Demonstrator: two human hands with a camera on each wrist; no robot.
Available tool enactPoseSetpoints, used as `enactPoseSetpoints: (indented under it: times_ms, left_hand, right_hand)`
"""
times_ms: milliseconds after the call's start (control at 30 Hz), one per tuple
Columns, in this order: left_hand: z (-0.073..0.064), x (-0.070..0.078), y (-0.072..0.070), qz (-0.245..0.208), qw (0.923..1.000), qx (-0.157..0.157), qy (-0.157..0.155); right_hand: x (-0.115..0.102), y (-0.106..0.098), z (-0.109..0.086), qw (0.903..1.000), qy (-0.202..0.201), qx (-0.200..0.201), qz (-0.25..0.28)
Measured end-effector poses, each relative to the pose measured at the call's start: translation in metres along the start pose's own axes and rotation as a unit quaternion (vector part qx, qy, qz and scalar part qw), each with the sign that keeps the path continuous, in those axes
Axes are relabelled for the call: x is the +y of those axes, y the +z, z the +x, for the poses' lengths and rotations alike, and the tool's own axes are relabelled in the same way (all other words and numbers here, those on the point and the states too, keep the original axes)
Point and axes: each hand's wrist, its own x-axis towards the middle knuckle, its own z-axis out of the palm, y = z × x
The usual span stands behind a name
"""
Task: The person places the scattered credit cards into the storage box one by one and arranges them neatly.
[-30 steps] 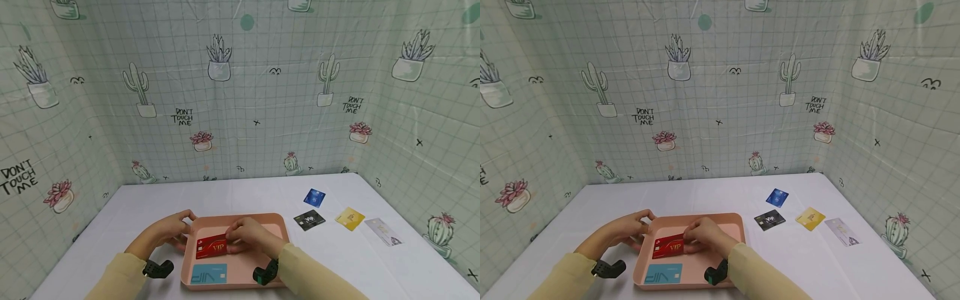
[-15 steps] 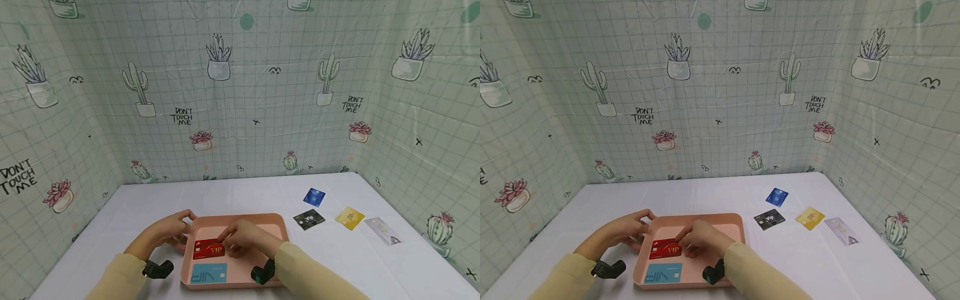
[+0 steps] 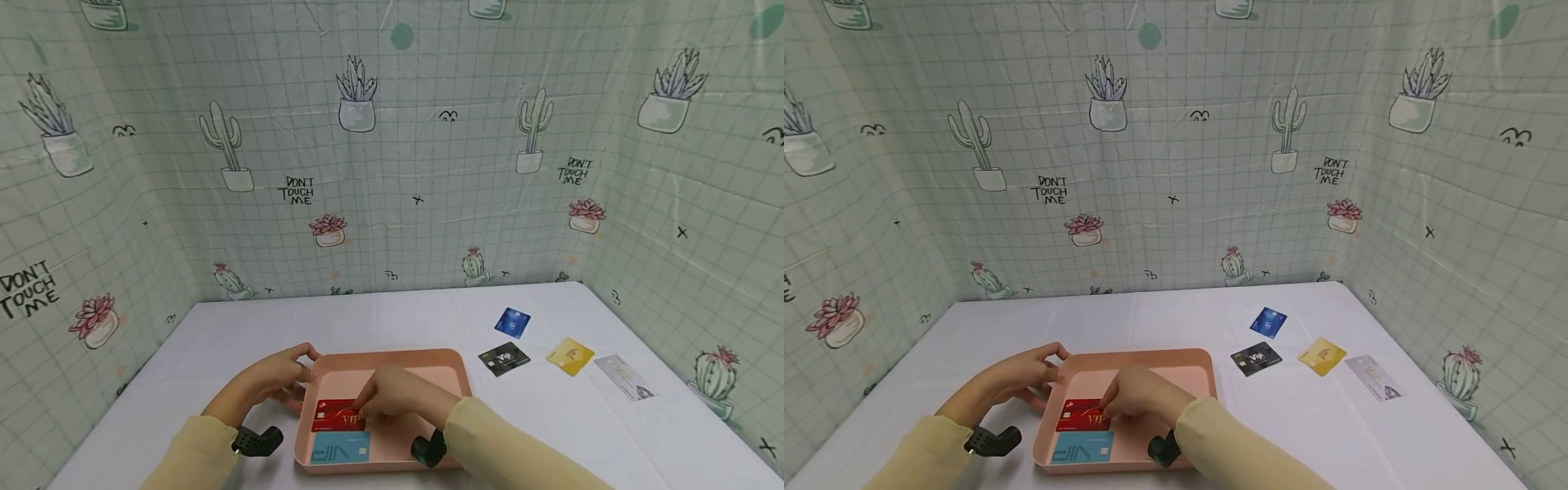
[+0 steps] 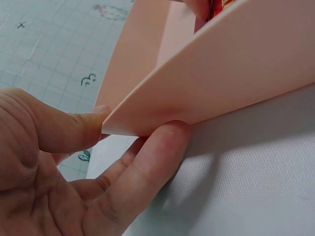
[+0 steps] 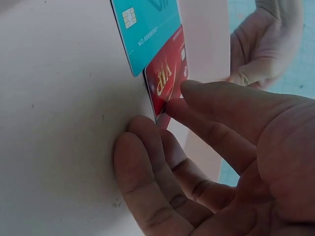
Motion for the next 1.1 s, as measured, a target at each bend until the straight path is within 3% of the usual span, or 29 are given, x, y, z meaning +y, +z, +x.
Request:
enactPoseSetpoints:
  times_ms: [200,500,700,1100]
  left_hand:
    - [-0.001,0.0,-0.001,-0.001,1.0,-0.009,-0.004]
    - [0.001,-0.001,0.001,0.006,0.9999,0.013,-0.008]
    - [0.002,-0.001,0.002,0.008,0.9999,0.011,-0.008]
    - [0.002,-0.001,0.001,0.003,0.9999,0.008,-0.008]
  right_hand:
    - [0.004,-0.004,0.002,1.0,-0.003,0.002,0.005]
    - [0.012,-0.011,-0.002,0.9998,-0.006,0.011,0.015]
    - [0.013,-0.014,-0.005,0.9999,-0.002,0.014,0.007]
    - [0.012,-0.022,-0.011,0.9984,0.011,0.054,0.009]
